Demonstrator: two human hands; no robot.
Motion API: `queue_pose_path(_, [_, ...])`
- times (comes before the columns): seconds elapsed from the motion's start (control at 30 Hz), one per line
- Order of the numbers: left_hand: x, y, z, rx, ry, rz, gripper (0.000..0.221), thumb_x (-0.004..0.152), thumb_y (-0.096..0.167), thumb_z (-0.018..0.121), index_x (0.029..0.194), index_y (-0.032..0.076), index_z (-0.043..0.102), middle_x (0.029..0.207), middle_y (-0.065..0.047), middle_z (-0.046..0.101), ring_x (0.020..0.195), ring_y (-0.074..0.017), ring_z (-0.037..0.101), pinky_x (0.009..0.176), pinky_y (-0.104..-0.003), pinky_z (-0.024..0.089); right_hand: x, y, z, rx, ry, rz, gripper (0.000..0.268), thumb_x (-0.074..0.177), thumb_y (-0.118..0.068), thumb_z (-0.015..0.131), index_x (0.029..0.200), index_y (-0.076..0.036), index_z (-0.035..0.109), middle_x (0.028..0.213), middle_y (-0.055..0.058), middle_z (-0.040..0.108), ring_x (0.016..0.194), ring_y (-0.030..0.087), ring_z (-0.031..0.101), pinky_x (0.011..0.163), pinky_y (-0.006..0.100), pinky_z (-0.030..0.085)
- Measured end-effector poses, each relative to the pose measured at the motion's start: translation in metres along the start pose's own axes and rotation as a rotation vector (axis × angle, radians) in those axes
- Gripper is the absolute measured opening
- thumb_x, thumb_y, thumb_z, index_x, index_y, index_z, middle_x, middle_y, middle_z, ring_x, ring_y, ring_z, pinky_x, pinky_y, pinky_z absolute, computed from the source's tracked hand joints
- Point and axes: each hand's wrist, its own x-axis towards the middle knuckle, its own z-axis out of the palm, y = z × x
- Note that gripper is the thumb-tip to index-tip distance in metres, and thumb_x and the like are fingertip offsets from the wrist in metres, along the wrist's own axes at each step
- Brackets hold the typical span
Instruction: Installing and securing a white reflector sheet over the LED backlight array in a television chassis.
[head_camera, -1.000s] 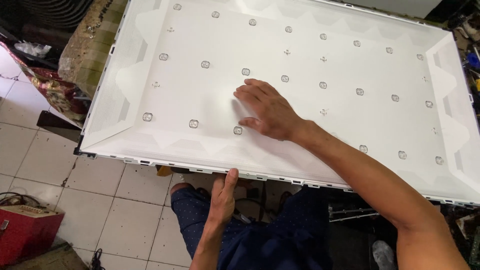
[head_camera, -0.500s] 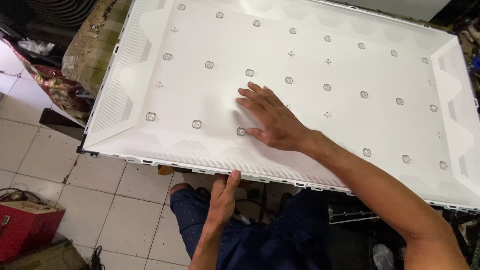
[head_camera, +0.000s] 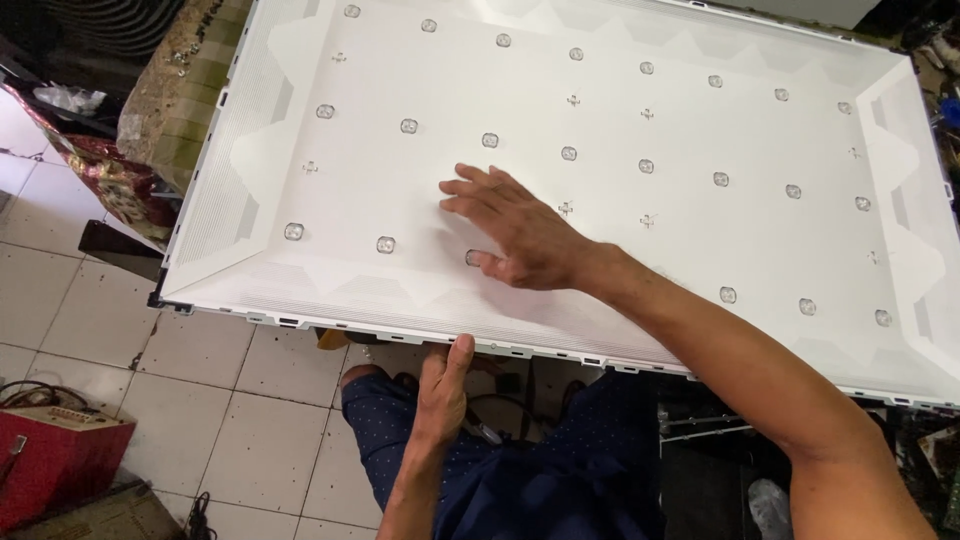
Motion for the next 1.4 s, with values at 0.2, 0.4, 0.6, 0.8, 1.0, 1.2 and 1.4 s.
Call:
queue_pose_path(0.2, [0.001, 0.008, 0.001, -0.074, -0.061, 0.081, 0.056, 0.102, 0.048, 0.060, 0.067, 0.023, 0.024, 0.065, 0.009, 0.020, 0.059, -0.0076, 0.019, 0.053, -0.032, 0.019, 0.002, 0.017, 0.005, -0.082, -0.003, 0.058, 0.067, 0.093, -0.023, 0.076, 0.149, -0.005, 0.043, 0.161, 0.016, 0.038, 0.155, 0.037, 0.025, 0.127, 0.057, 0.019])
queue_pose_path(0.4, [0.001, 0.006, 0.000, -0.063, -0.079, 0.166, 0.049, 0.105, 0.043, 0.055, 0.070, 0.022, 0.029, 0.069, 0.010, 0.024, 0.062, -0.0075, 0.022, 0.057, -0.031, 0.023, -0.003, 0.022, 0.006, -0.022, -0.059, 0.097, 0.074, 0.097, -0.029, 0.074, 0.156, -0.006, 0.035, 0.166, 0.014, 0.031, 0.157, 0.036, 0.019, 0.128, 0.056, 0.016])
queue_pose_path(0.6, [0.002, 0.009, -0.003, -0.049, -0.099, 0.155, 0.053, 0.104, 0.043, 0.057, 0.066, 0.023, 0.026, 0.065, 0.010, 0.022, 0.058, -0.0066, 0.019, 0.052, -0.031, 0.016, -0.044, 0.027, -0.028, -0.100, -0.129, 0.141, 0.080, 0.095, -0.034, 0.074, 0.158, -0.006, 0.033, 0.169, 0.016, 0.023, 0.158, 0.036, 0.013, 0.129, 0.055, 0.011])
queue_pose_path(0.8, [0.000, -0.009, 0.002, -0.015, 0.012, -0.095, 0.051, 0.099, 0.054, 0.058, 0.073, 0.020, 0.031, 0.076, 0.005, 0.027, 0.068, -0.0113, 0.027, 0.063, -0.032, 0.030, -0.083, 0.028, -0.044, -0.069, -0.184, 0.401, 0.090, 0.091, -0.037, 0.075, 0.161, -0.010, 0.025, 0.172, 0.015, 0.011, 0.159, 0.034, 0.001, 0.128, 0.052, 0.005])
queue_pose_path(1.0, [-0.005, 0.008, 0.002, -0.048, -0.006, -0.019, 0.054, 0.102, 0.051, 0.055, 0.067, 0.021, 0.027, 0.067, 0.007, 0.023, 0.059, -0.0090, 0.022, 0.052, -0.029, 0.025, -0.090, 0.026, -0.042, 0.115, -0.186, 0.532, 0.091, 0.094, -0.033, 0.074, 0.163, -0.011, 0.019, 0.173, 0.013, 0.003, 0.159, 0.032, -0.006, 0.128, 0.051, 0.002])
queue_pose_path(1.2, [-0.009, 0.020, 0.006, -0.182, -0.036, -0.021, 0.051, 0.101, 0.048, 0.057, 0.062, 0.019, 0.040, 0.060, 0.005, 0.041, 0.055, -0.0093, 0.040, 0.049, -0.028, 0.041, -0.110, 0.016, -0.039, -0.144, -0.038, 0.210, 0.090, 0.094, -0.021, 0.078, 0.163, -0.011, 0.021, 0.173, 0.016, 0.014, 0.161, 0.040, 0.012, 0.131, 0.060, 0.013])
queue_pose_path(1.4, [-0.020, 0.053, 0.015, -0.111, 0.032, -0.151, 0.054, 0.098, 0.051, 0.052, 0.075, 0.004, 0.065, 0.074, -0.008, 0.063, 0.069, -0.0191, 0.061, 0.065, -0.033, 0.056, -0.091, 0.001, -0.040, -0.364, -0.022, -0.079, 0.080, 0.095, -0.010, 0.074, 0.160, -0.009, 0.027, 0.169, 0.019, 0.024, 0.159, 0.039, 0.021, 0.131, 0.060, 0.018])
